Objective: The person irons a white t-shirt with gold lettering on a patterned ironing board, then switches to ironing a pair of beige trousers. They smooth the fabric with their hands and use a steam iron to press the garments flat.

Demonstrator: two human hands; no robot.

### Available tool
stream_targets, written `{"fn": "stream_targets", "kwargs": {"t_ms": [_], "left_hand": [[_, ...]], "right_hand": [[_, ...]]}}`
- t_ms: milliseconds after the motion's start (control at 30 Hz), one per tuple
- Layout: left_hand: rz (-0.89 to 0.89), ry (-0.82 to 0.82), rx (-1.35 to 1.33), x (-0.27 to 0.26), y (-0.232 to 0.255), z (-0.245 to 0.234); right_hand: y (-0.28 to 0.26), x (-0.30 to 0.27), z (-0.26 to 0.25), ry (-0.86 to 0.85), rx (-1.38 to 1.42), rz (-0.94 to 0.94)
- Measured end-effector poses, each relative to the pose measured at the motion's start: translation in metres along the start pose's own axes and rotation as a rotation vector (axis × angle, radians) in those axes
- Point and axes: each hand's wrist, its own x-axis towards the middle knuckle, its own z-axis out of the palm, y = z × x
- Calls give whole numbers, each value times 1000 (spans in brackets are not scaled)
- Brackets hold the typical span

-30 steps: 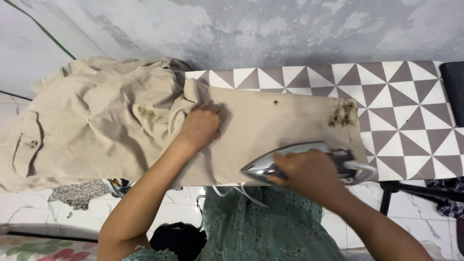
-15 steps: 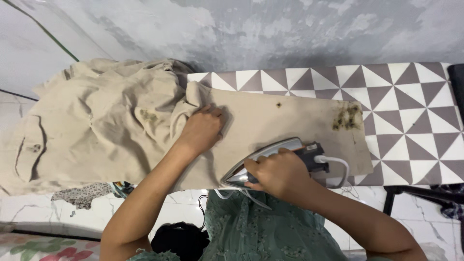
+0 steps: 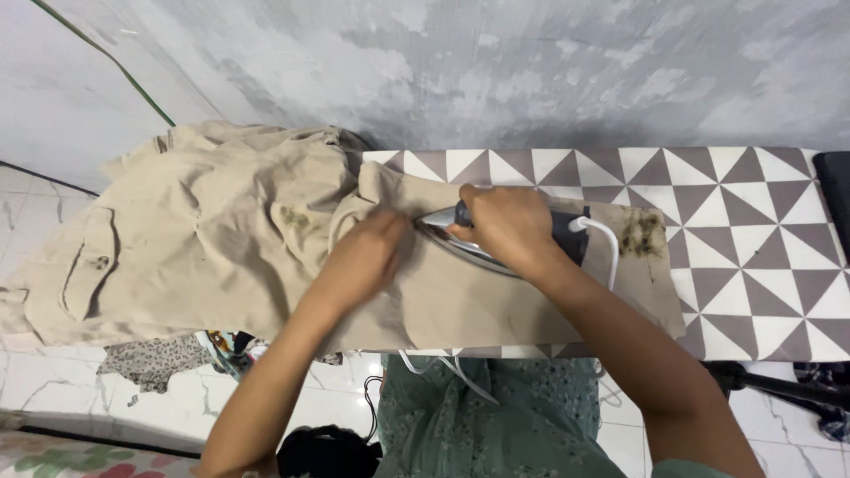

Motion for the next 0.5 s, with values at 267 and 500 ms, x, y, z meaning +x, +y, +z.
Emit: {"fn": "stream_targets", "kwargs": {"t_ms": [267,500], "left_hand": [[173,-235,277,-97,103,38],[115,-179,413,-114,112,63]], "right_hand": [[0,18,1,-7,32,49],[7,3,-16,-165,41,-149]]}}
